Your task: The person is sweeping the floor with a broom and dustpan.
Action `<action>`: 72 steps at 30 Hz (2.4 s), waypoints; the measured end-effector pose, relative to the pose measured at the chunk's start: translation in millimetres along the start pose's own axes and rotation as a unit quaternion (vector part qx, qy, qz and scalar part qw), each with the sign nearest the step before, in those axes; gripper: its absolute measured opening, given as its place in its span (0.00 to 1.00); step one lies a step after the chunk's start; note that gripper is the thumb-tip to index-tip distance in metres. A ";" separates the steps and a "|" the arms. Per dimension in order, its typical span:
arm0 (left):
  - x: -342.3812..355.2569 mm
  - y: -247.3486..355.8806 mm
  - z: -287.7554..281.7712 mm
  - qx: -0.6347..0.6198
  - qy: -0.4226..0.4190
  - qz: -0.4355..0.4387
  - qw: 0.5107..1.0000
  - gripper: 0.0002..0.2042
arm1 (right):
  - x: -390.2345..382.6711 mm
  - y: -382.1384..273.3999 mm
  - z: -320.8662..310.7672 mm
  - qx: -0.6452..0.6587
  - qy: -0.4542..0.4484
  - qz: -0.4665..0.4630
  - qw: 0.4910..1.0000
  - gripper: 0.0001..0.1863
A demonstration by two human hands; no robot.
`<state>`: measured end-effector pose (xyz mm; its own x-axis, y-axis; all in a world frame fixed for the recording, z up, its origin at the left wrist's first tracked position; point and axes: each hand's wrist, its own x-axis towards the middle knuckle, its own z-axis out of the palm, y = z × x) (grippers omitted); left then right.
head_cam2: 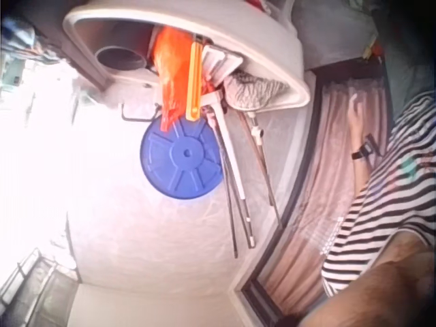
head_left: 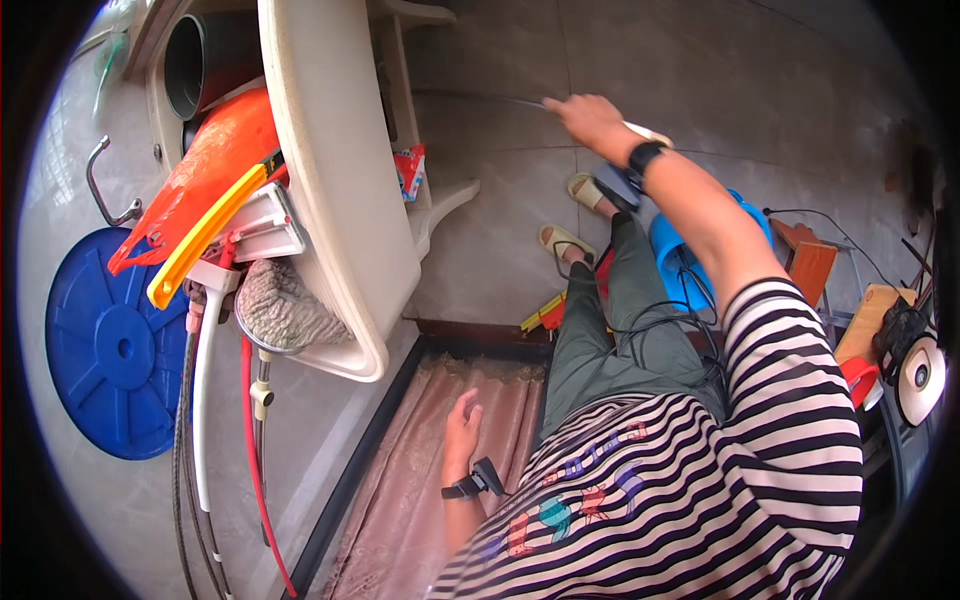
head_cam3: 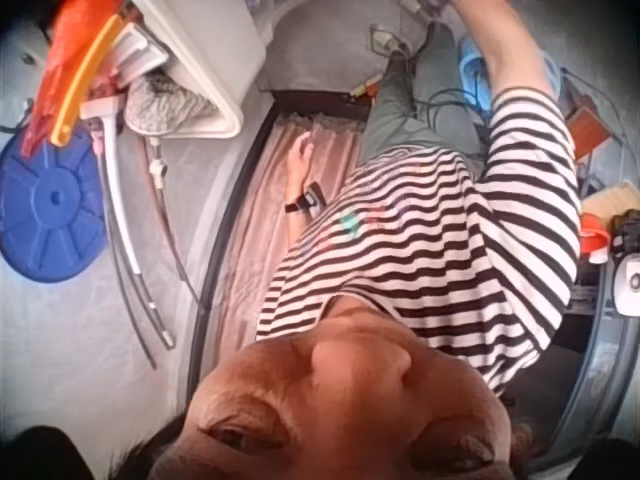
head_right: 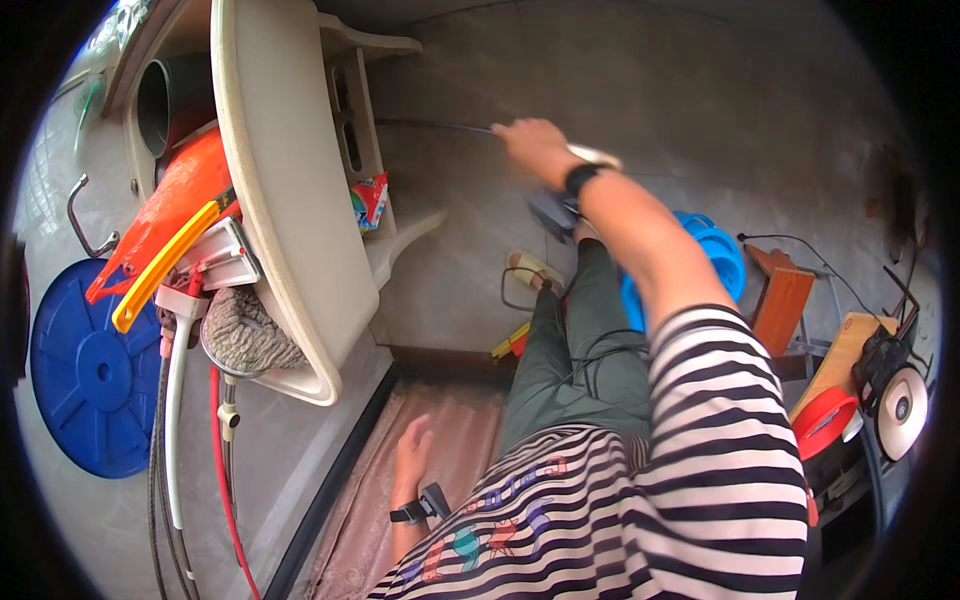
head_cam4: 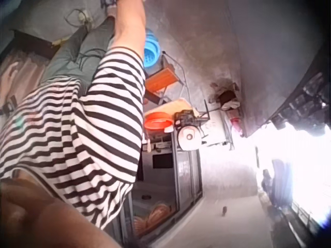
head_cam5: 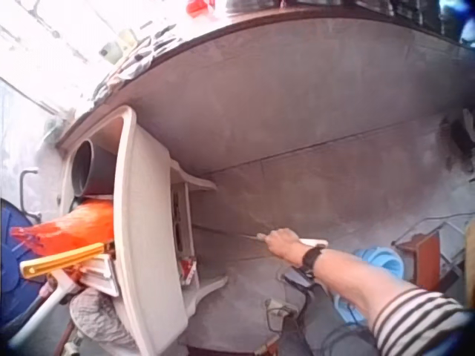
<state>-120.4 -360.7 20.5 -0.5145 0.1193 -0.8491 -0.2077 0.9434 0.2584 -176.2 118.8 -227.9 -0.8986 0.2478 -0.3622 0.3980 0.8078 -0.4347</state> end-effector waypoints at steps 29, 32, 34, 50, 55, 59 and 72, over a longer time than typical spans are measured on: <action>173.2 -26.8 47.2 0.129 -0.130 -0.072 0.980 0.15 | 19.8 119.1 153.3 0.095 0.012 0.081 0.992 0.21; 174.5 -24.5 43.7 0.116 -0.116 -0.085 0.983 0.14 | 5.5 123.0 137.0 0.112 -0.002 0.098 0.989 0.22; 178.9 -31.0 44.2 0.086 -0.121 -0.080 0.986 0.13 | -52.8 150.0 138.2 0.167 0.047 0.118 0.978 0.24; 165.5 -49.8 56.9 -0.020 -0.133 -0.095 0.986 0.16 | -128.7 150.8 98.4 0.085 -0.008 0.186 0.979 0.23; 151.2 -55.4 60.3 -0.080 -0.125 -0.110 0.983 0.16 | 23.6 82.4 141.8 0.134 0.002 0.119 0.984 0.23; 146.7 -42.2 56.1 -0.032 -0.118 -0.099 0.987 0.16 | 33.4 49.6 149.2 0.158 0.026 0.073 0.984 0.22; 118.1 -71.1 35.6 -0.091 -0.125 -0.051 0.987 0.17 | -380.8 109.4 9.8 0.043 -0.086 0.232 0.968 0.26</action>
<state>-136.8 -402.7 -114.5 -0.2659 0.1199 -0.9565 -0.4052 0.8864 0.2237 211.4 107.6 -145.6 -0.5785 0.4742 -0.6637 0.7717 0.5818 -0.2570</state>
